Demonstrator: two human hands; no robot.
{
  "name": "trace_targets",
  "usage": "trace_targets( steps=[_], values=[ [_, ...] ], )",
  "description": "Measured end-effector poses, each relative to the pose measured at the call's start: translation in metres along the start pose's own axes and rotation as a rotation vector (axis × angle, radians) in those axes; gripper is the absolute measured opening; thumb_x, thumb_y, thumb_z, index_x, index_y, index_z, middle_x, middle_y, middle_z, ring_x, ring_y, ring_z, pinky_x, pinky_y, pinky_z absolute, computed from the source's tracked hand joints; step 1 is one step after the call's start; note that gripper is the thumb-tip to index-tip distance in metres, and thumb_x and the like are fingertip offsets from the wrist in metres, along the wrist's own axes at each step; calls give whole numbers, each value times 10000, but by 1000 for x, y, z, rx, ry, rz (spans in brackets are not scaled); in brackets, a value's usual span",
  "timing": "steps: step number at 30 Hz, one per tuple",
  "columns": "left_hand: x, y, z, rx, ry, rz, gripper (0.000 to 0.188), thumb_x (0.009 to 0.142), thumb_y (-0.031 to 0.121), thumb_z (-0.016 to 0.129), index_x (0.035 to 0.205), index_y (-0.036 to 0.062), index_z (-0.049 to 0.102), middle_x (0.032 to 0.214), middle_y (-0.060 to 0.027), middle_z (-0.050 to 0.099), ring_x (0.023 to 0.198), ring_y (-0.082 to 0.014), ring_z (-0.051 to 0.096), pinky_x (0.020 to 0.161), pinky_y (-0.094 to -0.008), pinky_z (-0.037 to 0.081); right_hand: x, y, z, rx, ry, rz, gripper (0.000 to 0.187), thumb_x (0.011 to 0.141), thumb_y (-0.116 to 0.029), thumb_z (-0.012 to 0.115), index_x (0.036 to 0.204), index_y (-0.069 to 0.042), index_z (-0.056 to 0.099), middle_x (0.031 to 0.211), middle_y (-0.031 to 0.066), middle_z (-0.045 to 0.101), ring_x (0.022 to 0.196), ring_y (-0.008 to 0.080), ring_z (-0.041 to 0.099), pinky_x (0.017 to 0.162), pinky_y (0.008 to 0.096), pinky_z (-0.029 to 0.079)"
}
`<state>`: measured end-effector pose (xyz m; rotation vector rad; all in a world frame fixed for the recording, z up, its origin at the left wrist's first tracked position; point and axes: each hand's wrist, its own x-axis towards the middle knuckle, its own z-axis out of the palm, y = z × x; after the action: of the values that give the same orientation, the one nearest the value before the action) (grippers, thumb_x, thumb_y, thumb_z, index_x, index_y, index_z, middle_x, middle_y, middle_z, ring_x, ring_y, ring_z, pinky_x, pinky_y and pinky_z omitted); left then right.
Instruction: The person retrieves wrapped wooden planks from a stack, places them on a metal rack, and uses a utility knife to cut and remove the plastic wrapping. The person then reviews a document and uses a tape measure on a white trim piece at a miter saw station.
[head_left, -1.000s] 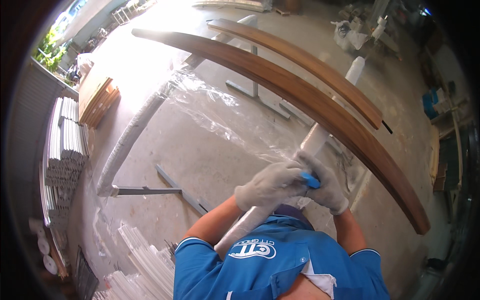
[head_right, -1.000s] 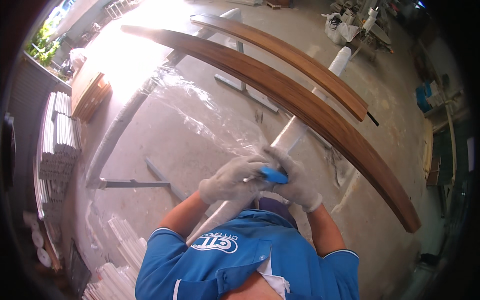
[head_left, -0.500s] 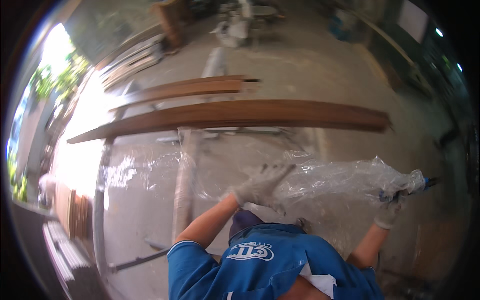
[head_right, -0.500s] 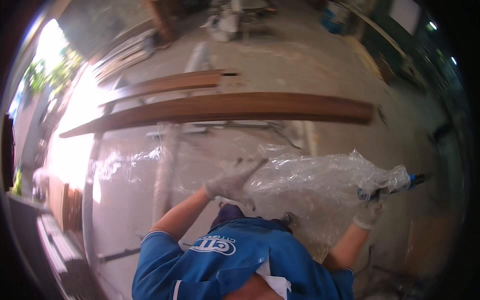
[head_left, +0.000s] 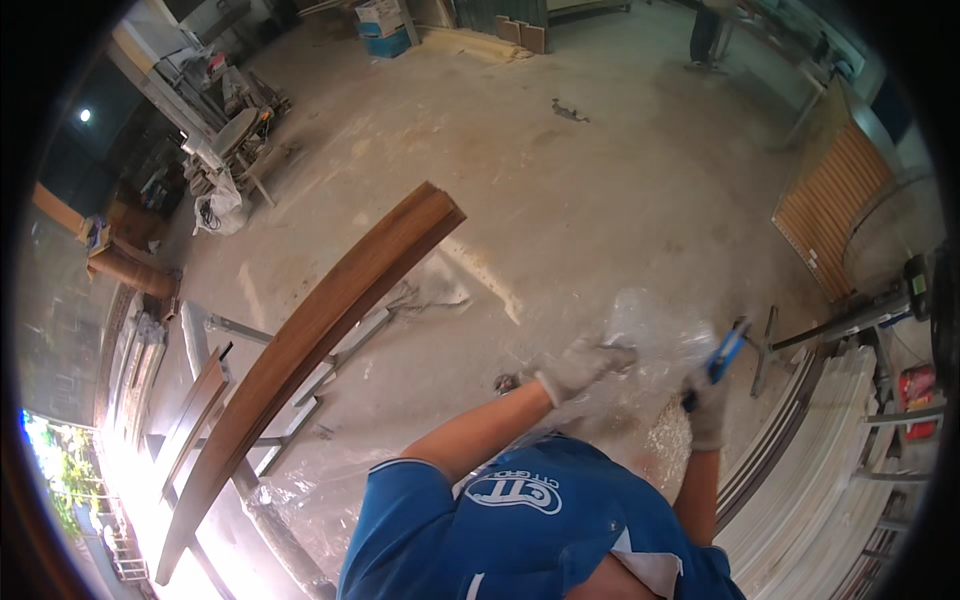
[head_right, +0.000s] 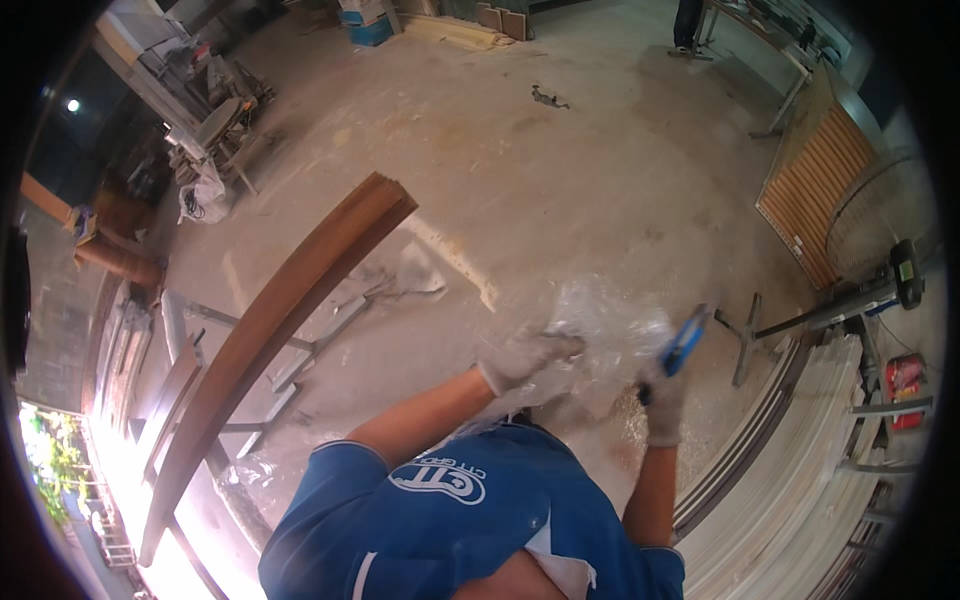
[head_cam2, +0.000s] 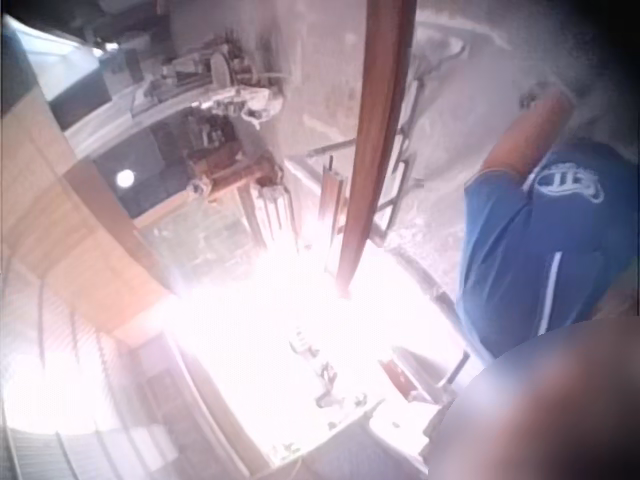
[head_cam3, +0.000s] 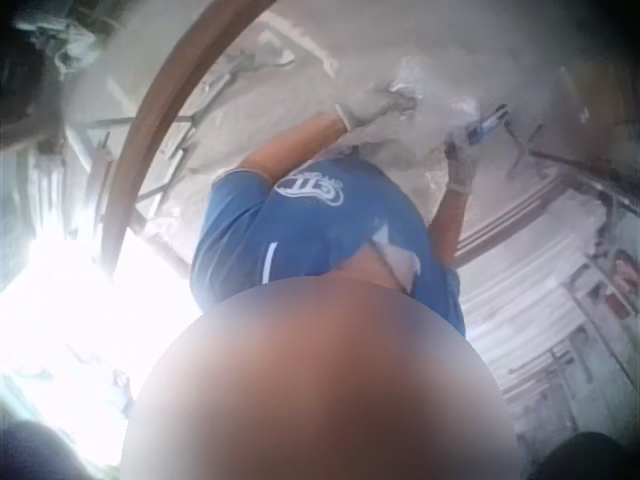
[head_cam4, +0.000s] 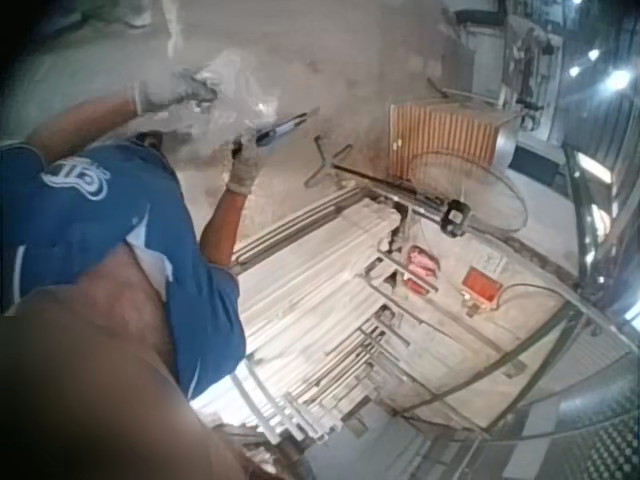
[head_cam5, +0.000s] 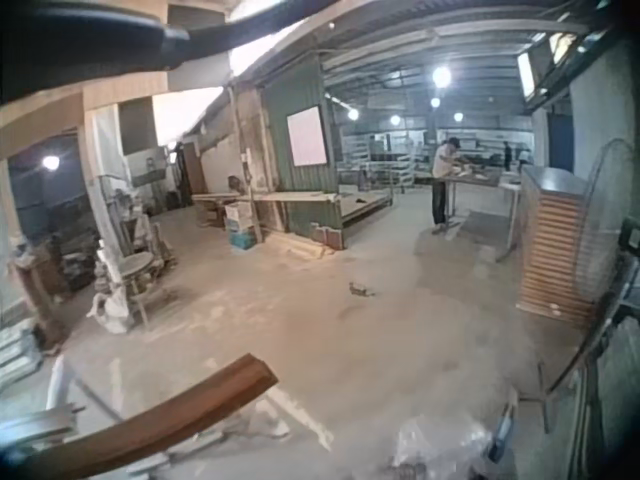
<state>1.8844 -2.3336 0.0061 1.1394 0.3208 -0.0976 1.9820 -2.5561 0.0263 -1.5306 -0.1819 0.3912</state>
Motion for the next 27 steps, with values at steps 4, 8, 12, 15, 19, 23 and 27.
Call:
trace_targets(
  steps=[4, 8, 12, 15, 19, 23, 27],
  values=[
    [65, 22, 21, -11, -72, 151, 419, 909, 161, 687, 1266, -29, 578, 1095, -90, 677, 1057, -177, 618, 944, -326, 479, 57, 34, 48, -144, -118, -175, 232, 840, -114, 717, 1030, -74, 590, 768, -53, 530, 590, 52, 497, 519, 203, 405],
    [69, 58, -52, 745, -37, 467, 777, 803, 361, 767, 1408, -5, 444, 1367, -205, 521, 1285, -316, 512, 1067, -400, 423, 138, 19, 80, -56, -58, -32, 158, 878, -46, 670, 1013, -77, 596, 746, -75, 491, 578, 37, 472, 498, 206, 385],
    [18, 72, -152, 1038, 32, 105, 1042, 707, 540, 779, 1505, 46, 327, 1481, -245, 398, 1357, -397, 427, 1130, -450, 360, 235, -9, 97, 1, -5, 29, 154, 881, -14, 649, 997, -96, 590, 714, -70, 481, 545, 38, 439, 471, 207, 359],
    [-40, 60, -217, 830, 0, -359, 1083, 737, 638, 756, 1551, 98, 287, 1515, -253, 397, 1413, -370, 384, 1177, -430, 288, 328, -14, 104, 68, 36, -47, 274, 901, -69, 666, 1165, -118, 614, 796, -90, 531, 583, 27, 450, 501, 189, 362],
    [-89, 9, -237, 757, -31, -844, 937, 749, 502, 775, 1521, 147, 380, 1481, -199, 477, 1385, -368, 429, 1153, -417, 322, 413, 2, 107, 89, 61, 112, 169, 922, -124, 639, 1088, -126, 606, 726, -81, 502, 553, 42, 452, 497, 199, 366],
    [-31, -31, -254, 674, 264, -847, 656, 873, 472, 654, 1388, 88, 519, 1317, -276, 559, 1270, -370, 519, 1073, -460, 382, 478, 12, 149, 72, -8, 79, 101, 907, -9, 571, 988, -70, 559, 661, -34, 494, 512, 69, 466, 464, 231, 386],
    [88, -13, -266, 391, 1133, -160, 359, 884, 66, 622, 1232, -19, 635, 1080, -117, 681, 899, -192, 644, 805, -372, 532, 558, 24, 218, -84, -261, -4, 108, 912, -40, 620, 1001, -93, 588, 688, -46, 513, 529, 59, 467, 475, 219, 374]
  ],
)
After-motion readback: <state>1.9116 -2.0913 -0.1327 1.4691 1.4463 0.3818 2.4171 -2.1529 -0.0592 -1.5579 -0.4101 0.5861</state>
